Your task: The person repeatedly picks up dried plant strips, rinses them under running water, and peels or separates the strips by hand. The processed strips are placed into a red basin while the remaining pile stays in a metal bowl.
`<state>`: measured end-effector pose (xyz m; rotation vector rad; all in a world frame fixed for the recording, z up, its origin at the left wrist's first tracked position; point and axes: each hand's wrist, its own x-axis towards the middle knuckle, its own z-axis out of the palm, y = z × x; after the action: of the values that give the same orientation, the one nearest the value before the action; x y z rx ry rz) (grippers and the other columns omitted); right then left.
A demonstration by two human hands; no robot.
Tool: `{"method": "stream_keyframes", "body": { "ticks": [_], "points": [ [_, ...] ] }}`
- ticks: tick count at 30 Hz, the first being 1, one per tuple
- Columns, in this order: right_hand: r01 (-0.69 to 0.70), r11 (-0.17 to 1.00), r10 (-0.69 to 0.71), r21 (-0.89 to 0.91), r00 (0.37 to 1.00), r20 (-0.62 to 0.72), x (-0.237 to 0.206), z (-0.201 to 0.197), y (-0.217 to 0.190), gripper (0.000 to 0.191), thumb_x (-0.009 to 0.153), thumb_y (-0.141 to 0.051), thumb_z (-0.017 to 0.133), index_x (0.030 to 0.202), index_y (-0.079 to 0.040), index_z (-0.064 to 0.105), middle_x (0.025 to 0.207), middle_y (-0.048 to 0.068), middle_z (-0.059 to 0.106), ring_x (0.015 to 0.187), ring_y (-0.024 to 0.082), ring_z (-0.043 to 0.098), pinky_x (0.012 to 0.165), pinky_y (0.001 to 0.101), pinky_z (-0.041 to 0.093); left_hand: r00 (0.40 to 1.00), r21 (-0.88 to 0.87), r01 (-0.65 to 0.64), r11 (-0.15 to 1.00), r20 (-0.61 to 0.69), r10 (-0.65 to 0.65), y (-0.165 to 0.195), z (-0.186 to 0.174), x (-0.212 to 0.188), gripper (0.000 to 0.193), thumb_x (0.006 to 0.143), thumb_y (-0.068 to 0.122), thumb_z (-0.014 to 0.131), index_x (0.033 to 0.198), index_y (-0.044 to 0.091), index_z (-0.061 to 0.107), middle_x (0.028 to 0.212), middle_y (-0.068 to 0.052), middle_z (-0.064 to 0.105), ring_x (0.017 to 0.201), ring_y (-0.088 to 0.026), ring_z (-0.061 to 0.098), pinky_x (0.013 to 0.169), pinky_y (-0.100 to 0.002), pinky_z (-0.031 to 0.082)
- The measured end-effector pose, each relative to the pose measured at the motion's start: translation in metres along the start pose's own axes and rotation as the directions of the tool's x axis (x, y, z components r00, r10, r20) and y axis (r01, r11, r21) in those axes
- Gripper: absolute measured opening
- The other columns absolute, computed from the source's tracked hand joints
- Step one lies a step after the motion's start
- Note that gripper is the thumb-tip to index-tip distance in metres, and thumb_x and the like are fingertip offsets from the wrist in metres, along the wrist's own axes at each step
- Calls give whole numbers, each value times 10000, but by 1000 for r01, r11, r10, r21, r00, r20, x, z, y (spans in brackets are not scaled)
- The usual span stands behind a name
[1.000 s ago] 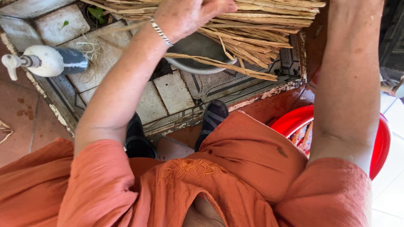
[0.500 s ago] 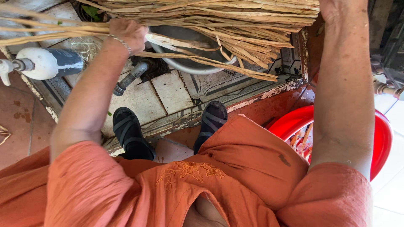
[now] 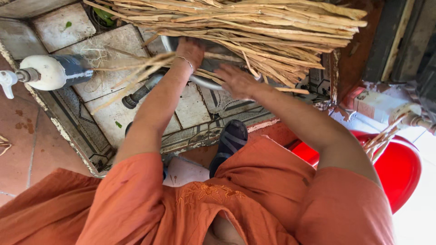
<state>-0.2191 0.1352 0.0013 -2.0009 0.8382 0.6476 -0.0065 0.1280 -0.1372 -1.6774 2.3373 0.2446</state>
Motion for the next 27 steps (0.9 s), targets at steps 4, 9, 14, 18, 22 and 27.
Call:
{"method": "stream_keyframes", "body": {
  "ticks": [4, 9, 14, 18, 22, 27],
  "points": [
    [-191, 969, 208, -154, 973, 103, -1, -5, 6, 774, 958, -551, 538, 1574, -187, 242, 1671, 118, 116, 1510, 323, 118, 1201, 480, 256, 918, -144, 210, 967, -312, -246, 2, 4, -3, 378, 975, 159, 557, 1328, 99, 677, 1340, -151, 655, 1246, -321, 590, 1053, -510, 429],
    [-152, 961, 189, -230, 970, 150, 2, 3, 5, 462, 1020, -458, 533, 1360, -145, 556, 1402, 154, 501, 1316, 312, 455, 1119, 476, 398, 909, -178, 87, 980, 417, -5, 29, 3, -2, 330, 1030, 145, 517, 1321, 107, 667, 1288, -155, 672, 1156, -335, 650, 936, -522, 536],
    [-267, 951, 283, -154, 954, 97, 18, 8, 18, 272, 1032, -270, 581, 1245, -111, 637, 1008, 126, 695, 913, 249, 697, 798, 397, 607, 875, -295, 389, 873, 415, -249, 17, -15, 10, 317, 1075, 207, 503, 1363, 167, 630, 1293, -125, 694, 1190, -342, 657, 993, -578, 512],
    [-245, 952, 249, -185, 969, -5, 30, 12, 38, 272, 1016, -199, 615, 1264, -95, 653, 1002, 134, 704, 911, 239, 699, 801, 381, 595, 849, -259, 241, 935, 523, -74, 24, -30, 8, 423, 957, 152, 553, 1379, 188, 559, 1245, -135, 668, 1093, -345, 673, 879, -575, 545],
    [-287, 938, 308, -193, 947, 87, 36, 24, 50, 362, 1038, -188, 567, 1395, -128, 577, 1031, 169, 716, 917, 264, 709, 781, 392, 620, 821, -104, 222, 970, 556, -128, 11, -45, 9, 264, 1030, 140, 564, 1222, 153, 745, 1236, -100, 732, 1165, -249, 670, 931, -454, 528],
    [0, 1000, -3, -12, 972, -237, 31, -3, 52, 696, 769, -301, 870, 1340, -40, 569, 1309, 268, 553, 1188, 429, 558, 953, 526, 453, 887, -91, 135, 987, 456, -79, -28, -111, -3, 211, 1048, 254, 593, 1058, 96, 732, 978, -126, 747, 887, -249, 713, 745, -415, 596]
  ]
}}
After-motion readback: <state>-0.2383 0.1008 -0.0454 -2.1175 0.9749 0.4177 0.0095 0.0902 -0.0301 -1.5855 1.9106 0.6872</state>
